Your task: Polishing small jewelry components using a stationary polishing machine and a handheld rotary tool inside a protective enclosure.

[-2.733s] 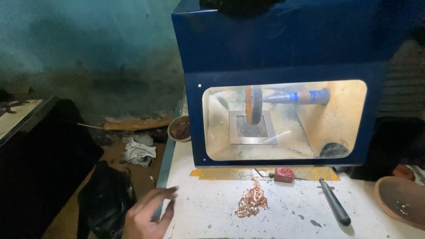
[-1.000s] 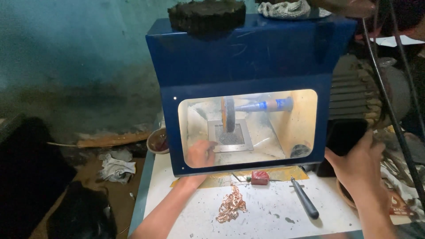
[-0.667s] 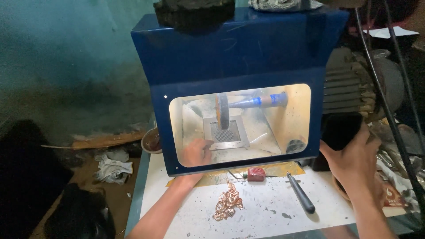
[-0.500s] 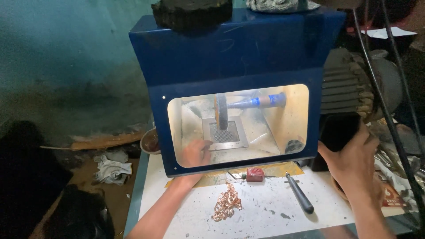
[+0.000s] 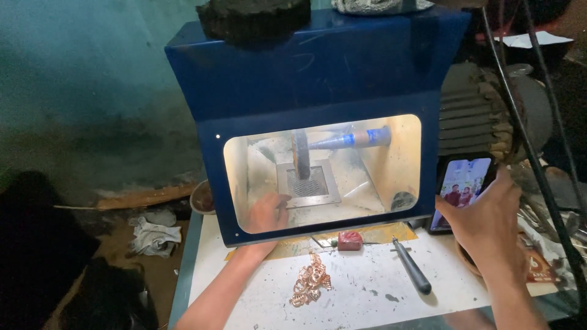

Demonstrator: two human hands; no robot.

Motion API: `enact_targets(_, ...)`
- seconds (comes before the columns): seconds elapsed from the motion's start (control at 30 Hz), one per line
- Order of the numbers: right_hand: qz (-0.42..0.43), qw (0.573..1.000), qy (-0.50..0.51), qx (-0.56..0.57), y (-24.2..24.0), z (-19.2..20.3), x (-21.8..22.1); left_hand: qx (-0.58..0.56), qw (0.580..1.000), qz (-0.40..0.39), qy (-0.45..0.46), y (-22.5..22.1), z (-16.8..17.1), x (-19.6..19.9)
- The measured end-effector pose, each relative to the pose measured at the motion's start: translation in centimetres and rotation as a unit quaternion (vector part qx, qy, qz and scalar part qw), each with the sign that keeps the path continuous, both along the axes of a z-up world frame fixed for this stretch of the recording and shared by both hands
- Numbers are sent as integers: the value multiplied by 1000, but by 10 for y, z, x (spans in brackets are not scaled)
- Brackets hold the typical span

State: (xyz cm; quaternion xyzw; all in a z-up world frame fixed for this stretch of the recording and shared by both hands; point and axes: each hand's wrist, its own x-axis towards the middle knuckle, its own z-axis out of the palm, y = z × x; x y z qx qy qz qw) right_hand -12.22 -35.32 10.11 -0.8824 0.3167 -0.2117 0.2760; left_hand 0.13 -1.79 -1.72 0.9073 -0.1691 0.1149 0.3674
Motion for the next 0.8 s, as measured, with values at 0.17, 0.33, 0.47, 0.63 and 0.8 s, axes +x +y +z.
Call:
enact_targets(0.17, 12, 998, -46, -46, -2, -7, 0, 17, 999, 13, 30, -1, 2, -1)
enact_targets(0.33, -23, 999, 18, 19, 25, 23, -17, 27, 999, 10, 23, -1, 7, -4)
enact_targets(0.47, 40, 944, -110, -308, 5, -20, -49, 16, 1000, -3, -9, 0, -6, 2)
enact_targets(0.63, 210, 948, -89, -224, 33, -57, -84, 69, 994, -9, 89, -8, 19, -12)
enact_targets(0.8, 375, 892, -168, -189, 64, -82, -69, 104, 992, -58, 44, -9, 15, -11)
